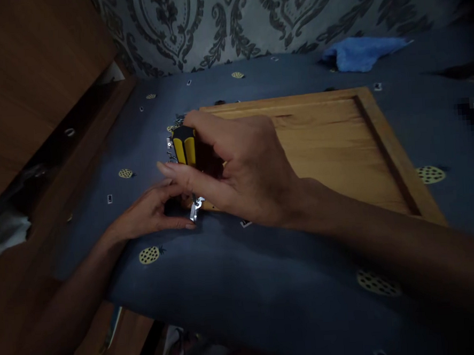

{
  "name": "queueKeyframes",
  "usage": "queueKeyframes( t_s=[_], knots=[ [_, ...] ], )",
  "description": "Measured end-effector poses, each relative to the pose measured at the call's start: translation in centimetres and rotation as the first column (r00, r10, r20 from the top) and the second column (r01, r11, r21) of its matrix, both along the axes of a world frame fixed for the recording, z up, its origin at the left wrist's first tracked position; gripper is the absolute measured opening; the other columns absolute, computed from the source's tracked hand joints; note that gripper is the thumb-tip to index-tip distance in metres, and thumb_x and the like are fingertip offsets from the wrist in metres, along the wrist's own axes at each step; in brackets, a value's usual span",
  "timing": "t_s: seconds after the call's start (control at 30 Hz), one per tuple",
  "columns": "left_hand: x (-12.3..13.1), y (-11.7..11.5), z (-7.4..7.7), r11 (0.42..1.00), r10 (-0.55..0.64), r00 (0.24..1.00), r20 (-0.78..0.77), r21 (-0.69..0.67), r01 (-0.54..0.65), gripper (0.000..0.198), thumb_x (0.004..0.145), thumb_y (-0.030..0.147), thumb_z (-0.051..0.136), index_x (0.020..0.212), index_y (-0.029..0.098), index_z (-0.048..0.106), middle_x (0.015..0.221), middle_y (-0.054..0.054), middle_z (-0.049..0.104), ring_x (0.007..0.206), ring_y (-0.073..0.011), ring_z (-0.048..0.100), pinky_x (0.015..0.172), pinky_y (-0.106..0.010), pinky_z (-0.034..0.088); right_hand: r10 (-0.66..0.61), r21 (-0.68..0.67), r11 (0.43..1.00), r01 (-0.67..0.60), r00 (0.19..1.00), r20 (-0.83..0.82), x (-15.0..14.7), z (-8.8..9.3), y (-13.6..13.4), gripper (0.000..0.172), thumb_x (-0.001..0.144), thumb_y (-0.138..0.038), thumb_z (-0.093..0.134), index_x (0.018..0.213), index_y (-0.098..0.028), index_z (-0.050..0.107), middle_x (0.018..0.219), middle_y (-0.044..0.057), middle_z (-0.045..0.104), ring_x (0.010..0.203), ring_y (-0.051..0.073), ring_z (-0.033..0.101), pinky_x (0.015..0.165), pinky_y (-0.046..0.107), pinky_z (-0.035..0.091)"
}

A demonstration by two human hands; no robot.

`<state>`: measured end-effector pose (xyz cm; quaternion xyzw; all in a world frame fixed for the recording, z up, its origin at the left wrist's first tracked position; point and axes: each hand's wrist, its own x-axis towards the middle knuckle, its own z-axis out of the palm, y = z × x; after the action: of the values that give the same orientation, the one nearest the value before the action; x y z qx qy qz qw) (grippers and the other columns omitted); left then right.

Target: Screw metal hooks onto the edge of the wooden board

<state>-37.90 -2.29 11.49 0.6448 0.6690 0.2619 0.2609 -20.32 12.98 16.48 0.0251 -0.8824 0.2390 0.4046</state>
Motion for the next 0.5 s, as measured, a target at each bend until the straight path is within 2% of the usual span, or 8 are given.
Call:
queueKeyframes(
  t_s=[0.2,0.33,0.5],
  knots=[
    [-0.05,0.08,0.21,0.999,-0.029,1.000,-0.009,0.021,0.029,0.058,0.084,0.070,0.076,0.118,0.023,0.074,0.114,-0.007,0.070,0.109,-0.0295,0.065,0.098,-0.045,0.054,0.022,0.007,1.000,-0.022,0.995,-0.100,-0.19,-0.27,0.17,0.019,0.103,-0.031,0.065,0.093,-0.015,0.063,0.071,-0.007,0.058,0.059,0.007,0.048,0.057,0.024,0.035],
    [0.00,0.01,0.16,1.000,-0.011,1.000,-0.006,0.018,0.011,0.057,0.084,0.066,0.079,0.123,0.025,0.073,0.117,-0.007,0.070,0.109,-0.0294,0.065,0.099,-0.045,0.055,0.047,-0.002,0.999,-0.047,0.995,-0.083,-0.20,-0.58,0.20,0.025,0.104,-0.032,0.064,0.086,-0.016,0.058,0.069,-0.007,0.053,0.055,0.007,0.040,0.055,0.024,0.033],
    [-0.05,0.00,0.11,0.998,-0.032,0.999,-0.018,0.047,0.033,0.055,0.085,0.065,0.079,0.123,0.025,0.073,0.113,-0.006,0.070,0.107,-0.0289,0.066,0.097,-0.043,0.056,0.038,-0.024,0.999,-0.039,0.999,-0.032,-0.25,-0.72,0.14,0.030,0.103,-0.035,0.066,0.081,-0.018,0.053,0.070,-0.007,0.055,0.054,0.007,0.040,0.055,0.023,0.033]
  ],
)
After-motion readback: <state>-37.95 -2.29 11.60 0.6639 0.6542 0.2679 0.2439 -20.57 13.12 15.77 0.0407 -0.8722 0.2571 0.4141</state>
